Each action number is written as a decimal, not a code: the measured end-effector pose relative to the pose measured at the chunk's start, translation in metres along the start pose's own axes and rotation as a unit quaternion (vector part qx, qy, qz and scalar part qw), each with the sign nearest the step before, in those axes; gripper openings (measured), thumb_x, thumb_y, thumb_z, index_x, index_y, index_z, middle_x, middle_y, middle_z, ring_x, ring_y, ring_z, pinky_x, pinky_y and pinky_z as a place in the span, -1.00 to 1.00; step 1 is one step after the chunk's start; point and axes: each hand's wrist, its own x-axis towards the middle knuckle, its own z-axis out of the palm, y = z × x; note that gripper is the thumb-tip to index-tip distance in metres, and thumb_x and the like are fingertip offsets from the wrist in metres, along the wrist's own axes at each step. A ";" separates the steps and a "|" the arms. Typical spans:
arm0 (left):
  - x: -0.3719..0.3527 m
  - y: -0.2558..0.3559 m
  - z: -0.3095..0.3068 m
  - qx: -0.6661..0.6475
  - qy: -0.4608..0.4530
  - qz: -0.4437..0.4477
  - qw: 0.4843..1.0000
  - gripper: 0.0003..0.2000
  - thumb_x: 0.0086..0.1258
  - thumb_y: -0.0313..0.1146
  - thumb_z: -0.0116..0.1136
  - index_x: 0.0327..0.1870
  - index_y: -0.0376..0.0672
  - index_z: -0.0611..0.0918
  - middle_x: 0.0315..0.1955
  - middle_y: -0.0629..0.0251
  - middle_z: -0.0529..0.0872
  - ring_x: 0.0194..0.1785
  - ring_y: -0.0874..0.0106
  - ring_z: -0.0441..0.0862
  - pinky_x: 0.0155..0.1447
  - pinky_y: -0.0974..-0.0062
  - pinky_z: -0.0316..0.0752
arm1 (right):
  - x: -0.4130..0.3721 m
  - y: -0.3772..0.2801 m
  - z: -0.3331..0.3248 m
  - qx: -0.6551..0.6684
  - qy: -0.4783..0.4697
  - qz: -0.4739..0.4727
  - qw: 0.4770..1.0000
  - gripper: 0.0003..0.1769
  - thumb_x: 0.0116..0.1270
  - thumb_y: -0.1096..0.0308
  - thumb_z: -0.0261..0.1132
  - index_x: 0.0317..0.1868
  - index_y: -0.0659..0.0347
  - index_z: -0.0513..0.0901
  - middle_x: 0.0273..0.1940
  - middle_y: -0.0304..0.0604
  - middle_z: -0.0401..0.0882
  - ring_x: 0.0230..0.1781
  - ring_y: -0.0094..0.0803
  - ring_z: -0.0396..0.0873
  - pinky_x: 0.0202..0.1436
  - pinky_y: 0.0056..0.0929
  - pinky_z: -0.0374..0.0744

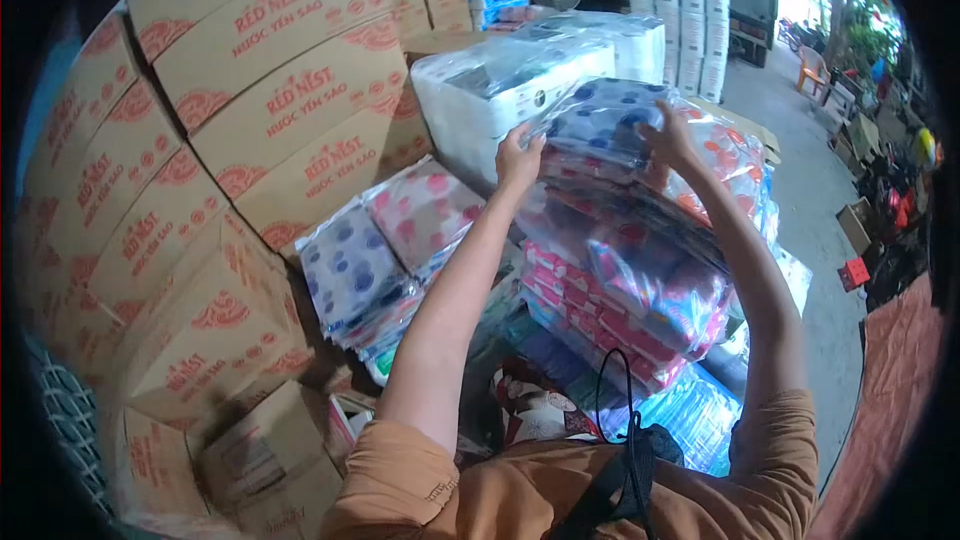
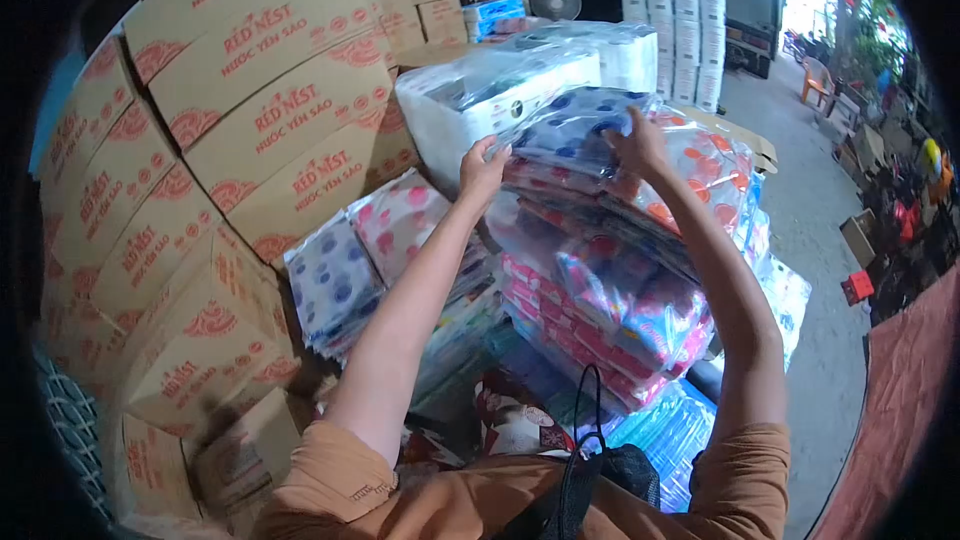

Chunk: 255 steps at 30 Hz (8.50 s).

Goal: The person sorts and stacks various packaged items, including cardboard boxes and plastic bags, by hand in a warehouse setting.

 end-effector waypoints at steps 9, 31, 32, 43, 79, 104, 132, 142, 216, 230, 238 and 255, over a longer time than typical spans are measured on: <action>-0.037 -0.083 -0.067 -0.094 0.020 -0.012 0.995 -0.74 0.13 -0.32 0.11 -0.19 -0.25 0.54 -0.30 0.11 0.63 -0.22 0.36 0.59 -0.12 0.48 0.44 | -0.082 -0.108 0.049 0.139 0.042 -0.202 0.969 -0.58 0.09 0.53 0.18 0.02 0.23 0.38 -0.13 -0.03 0.43 -0.44 -0.42 0.46 -0.31 -0.50 0.45; -0.176 -0.164 -0.301 0.429 0.011 -0.054 0.902 -0.75 0.08 -0.25 0.11 -0.19 0.04 0.60 -0.03 0.22 0.49 0.09 0.28 0.35 0.07 0.15 0.12 | -0.223 -0.248 0.330 -0.021 -0.083 -0.478 0.874 -0.78 -0.03 0.41 0.12 -0.29 0.12 0.57 -0.04 -0.09 0.37 0.12 -0.06 0.21 0.02 0.10 0.21; -0.176 -0.165 -0.301 0.359 0.042 -0.048 0.931 -0.78 0.08 -0.22 0.12 -0.24 0.00 0.61 -0.08 0.22 0.51 0.06 0.28 0.38 0.07 0.18 0.14 | -0.221 -0.244 0.332 -0.025 -0.081 -0.476 0.875 -0.78 -0.03 0.41 0.12 -0.29 0.12 0.57 -0.04 -0.09 0.37 0.12 -0.06 0.21 0.02 0.10 0.21; -0.208 -0.091 -0.312 -0.391 0.194 -0.286 0.853 -0.57 0.15 -0.09 0.15 -0.02 -0.09 0.42 -0.17 0.25 0.50 -0.13 0.32 0.45 -0.18 0.34 0.35 | -0.177 -0.247 0.196 0.257 -0.158 -0.348 0.888 -0.87 -0.05 0.63 0.16 -0.43 0.28 0.49 -0.26 -0.02 0.46 -0.20 -0.09 0.47 -0.16 -0.31 0.46; -0.278 -0.079 -0.099 0.173 -0.462 0.063 0.867 -0.78 0.24 -0.26 -0.07 -0.27 -0.18 0.58 -0.30 0.09 0.60 -0.19 0.20 0.55 -0.12 0.32 0.43 | -0.086 0.099 -0.101 0.170 0.121 0.141 0.968 -0.48 0.08 0.29 0.25 0.04 0.38 0.40 -0.08 0.01 0.49 -0.09 -0.35 0.46 -0.05 -0.48 0.41; -0.434 -0.241 -0.261 0.010 -0.452 -0.049 0.890 -0.79 -0.11 -0.29 0.21 -0.54 -0.27 0.58 -0.55 0.00 0.57 -0.39 0.12 0.57 -0.36 0.26 0.47 | -0.138 -0.072 -0.091 0.158 0.158 -0.094 0.970 -0.66 0.24 0.35 0.15 0.04 0.19 0.44 -0.19 -0.25 0.51 -0.22 -0.63 0.41 -0.12 -0.66 0.36; -0.438 -0.159 -0.245 0.397 -0.396 -0.158 0.813 -0.69 -0.08 -0.38 0.16 -0.24 -0.20 0.49 -0.34 0.05 0.58 -0.20 0.15 0.55 -0.21 0.22 0.42 | -0.215 -0.191 0.189 0.212 -0.298 -0.294 0.883 -0.65 0.05 0.48 0.20 -0.10 0.35 0.44 -0.15 0.09 0.41 -0.23 -0.03 0.46 -0.19 -0.30 0.46; -0.463 -0.226 -0.234 0.227 -0.530 -0.108 0.810 -0.75 0.09 -0.30 0.08 -0.20 -0.13 0.55 -0.26 0.09 0.58 -0.21 0.18 0.55 -0.20 0.29 0.45 | -0.183 -0.193 0.244 0.101 -0.177 -0.332 0.921 -0.56 -0.07 0.50 0.22 -0.08 0.17 0.46 -0.06 0.10 0.39 -0.01 0.00 0.35 0.03 -0.18 0.36; 0.015 0.002 -0.029 0.096 0.009 -0.072 0.993 -0.39 0.11 0.18 -0.05 0.08 -0.08 0.38 0.01 0.05 0.43 0.11 0.17 0.35 0.11 0.30 0.26 | -0.008 -0.072 0.002 -0.069 0.187 -0.206 0.958 -0.68 0.11 0.32 0.21 -0.12 0.25 0.49 -0.10 0.05 0.41 -0.12 -0.07 0.43 -0.12 -0.28 0.42; -0.073 -0.208 -0.227 0.337 -0.051 -0.170 0.925 -0.58 0.15 -0.10 0.04 0.00 -0.10 0.43 0.04 0.00 0.37 0.17 0.13 0.24 0.13 0.18 0.22 | -0.132 -0.153 0.298 -0.130 -0.191 -0.368 0.900 -0.58 0.07 0.39 0.06 0.02 0.08 0.40 0.14 -0.06 0.20 0.13 0.02 0.19 0.05 0.07 0.26; -0.082 -0.196 -0.237 0.160 0.023 -0.091 0.983 -0.57 0.23 -0.10 -0.06 -0.02 -0.26 0.40 -0.15 -0.08 0.50 0.00 0.05 0.42 0.04 0.23 0.29 | -0.124 -0.172 0.295 -0.078 -0.258 -0.349 0.898 -0.73 -0.06 0.45 0.15 -0.27 0.11 0.57 -0.29 -0.06 0.54 -0.22 -0.14 0.50 -0.11 -0.12 0.37; -0.081 -0.090 -0.220 -0.385 -0.031 -0.126 0.914 -0.58 0.19 -0.50 0.03 0.12 -0.21 0.33 -0.13 0.34 0.49 -0.13 0.51 0.45 0.00 0.57 0.34 | -0.188 -0.241 -0.069 0.371 -0.175 -0.405 0.817 -0.77 -0.02 0.47 0.27 -0.27 0.28 0.55 -0.37 -0.07 0.52 -0.37 -0.33 0.52 -0.31 -0.46 0.46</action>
